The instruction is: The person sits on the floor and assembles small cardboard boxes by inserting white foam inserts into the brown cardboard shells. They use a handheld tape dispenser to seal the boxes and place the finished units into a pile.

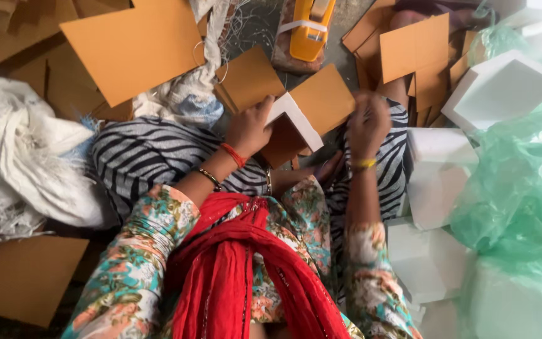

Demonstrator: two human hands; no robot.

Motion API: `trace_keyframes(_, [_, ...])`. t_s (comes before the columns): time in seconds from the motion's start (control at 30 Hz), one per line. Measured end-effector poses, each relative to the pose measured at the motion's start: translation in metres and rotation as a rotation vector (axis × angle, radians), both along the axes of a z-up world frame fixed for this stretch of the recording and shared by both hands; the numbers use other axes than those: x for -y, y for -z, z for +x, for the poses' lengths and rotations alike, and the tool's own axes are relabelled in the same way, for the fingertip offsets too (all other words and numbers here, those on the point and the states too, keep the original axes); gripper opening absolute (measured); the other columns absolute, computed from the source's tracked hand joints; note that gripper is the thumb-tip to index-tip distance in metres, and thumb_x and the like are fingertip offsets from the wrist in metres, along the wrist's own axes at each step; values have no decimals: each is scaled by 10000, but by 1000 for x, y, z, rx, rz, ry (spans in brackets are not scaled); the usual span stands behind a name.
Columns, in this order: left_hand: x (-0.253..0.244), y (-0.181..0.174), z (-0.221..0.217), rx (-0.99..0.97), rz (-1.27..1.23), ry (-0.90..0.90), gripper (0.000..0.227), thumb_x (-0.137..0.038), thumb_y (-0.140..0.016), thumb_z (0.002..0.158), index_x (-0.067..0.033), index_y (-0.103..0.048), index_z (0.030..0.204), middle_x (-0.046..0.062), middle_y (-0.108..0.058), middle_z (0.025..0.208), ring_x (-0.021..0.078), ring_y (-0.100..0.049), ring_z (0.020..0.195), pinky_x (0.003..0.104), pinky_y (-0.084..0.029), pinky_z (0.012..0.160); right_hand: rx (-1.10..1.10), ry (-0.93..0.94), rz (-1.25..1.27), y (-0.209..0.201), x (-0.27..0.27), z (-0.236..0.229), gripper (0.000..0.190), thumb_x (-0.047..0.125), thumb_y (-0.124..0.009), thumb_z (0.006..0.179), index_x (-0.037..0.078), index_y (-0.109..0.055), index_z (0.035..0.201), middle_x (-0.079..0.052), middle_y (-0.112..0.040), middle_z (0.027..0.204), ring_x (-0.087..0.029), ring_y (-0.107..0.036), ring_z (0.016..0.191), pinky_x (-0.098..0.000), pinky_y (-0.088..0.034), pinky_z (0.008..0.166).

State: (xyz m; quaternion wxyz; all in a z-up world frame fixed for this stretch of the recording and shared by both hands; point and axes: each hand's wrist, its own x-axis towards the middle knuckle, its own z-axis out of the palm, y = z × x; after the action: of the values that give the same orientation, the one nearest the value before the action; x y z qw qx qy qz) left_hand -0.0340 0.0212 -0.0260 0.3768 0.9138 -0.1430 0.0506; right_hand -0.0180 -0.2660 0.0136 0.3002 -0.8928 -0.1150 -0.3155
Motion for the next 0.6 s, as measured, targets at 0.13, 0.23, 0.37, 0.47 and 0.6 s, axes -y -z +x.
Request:
trace_keyframes(0.13, [-15, 2, -9, -81, 0, 9, 706, -136, -753, 770, -106, -474, 1417, 198, -718, 1072, 437, -691, 897, 528, -553, 748, -177, 93, -68, 26, 17, 23, 219, 170, -615, 1141, -12, -670, 1251, -197, -708, 1116, -329, -659, 984, -361, -528, 831])
trace_keyframes(0.23, [-23, 2, -12, 20, -23, -9, 694, -127, -744, 759, -90, -470, 1395, 199, -716, 1106, 425, -701, 914, 514, -563, 759, -464, 225, 402, 35, -15, 0, 242, 224, -600, 1084, 4, -670, 1154, -132, -665, 908, -166, -592, 795, -280, -498, 741])
trace_keyframes(0.37, [-11, 3, -6, -65, 38, -90, 671, -136, -748, 800, -78, -461, 1404, 201, -722, 1067, 439, -698, 876, 544, -557, 748, -426, -70, 494, 40, -72, -37, 243, 210, -572, 1082, -20, -645, 1057, -5, -677, 941, -76, -626, 867, -236, -507, 771])
trace_keyframes(0.47, [-3, -6, -3, -155, 101, -132, 654, -141, -735, 858, -75, -437, 1437, 221, -717, 1017, 450, -699, 837, 550, -562, 715, -405, -59, 934, 52, -104, -42, 239, 209, -607, 1105, 12, -608, 970, 34, -542, 867, -59, -456, 806, -231, -408, 736])
trace_keyframes(0.6, [-8, -30, 7, -232, 74, -125, 700, -184, -741, 850, -95, -374, 1440, 225, -713, 966, 457, -692, 844, 552, -555, 727, -417, -15, 836, 71, -102, -2, 284, 190, -727, 1022, 24, -580, 844, 32, -577, 801, -60, -485, 756, -233, -422, 701])
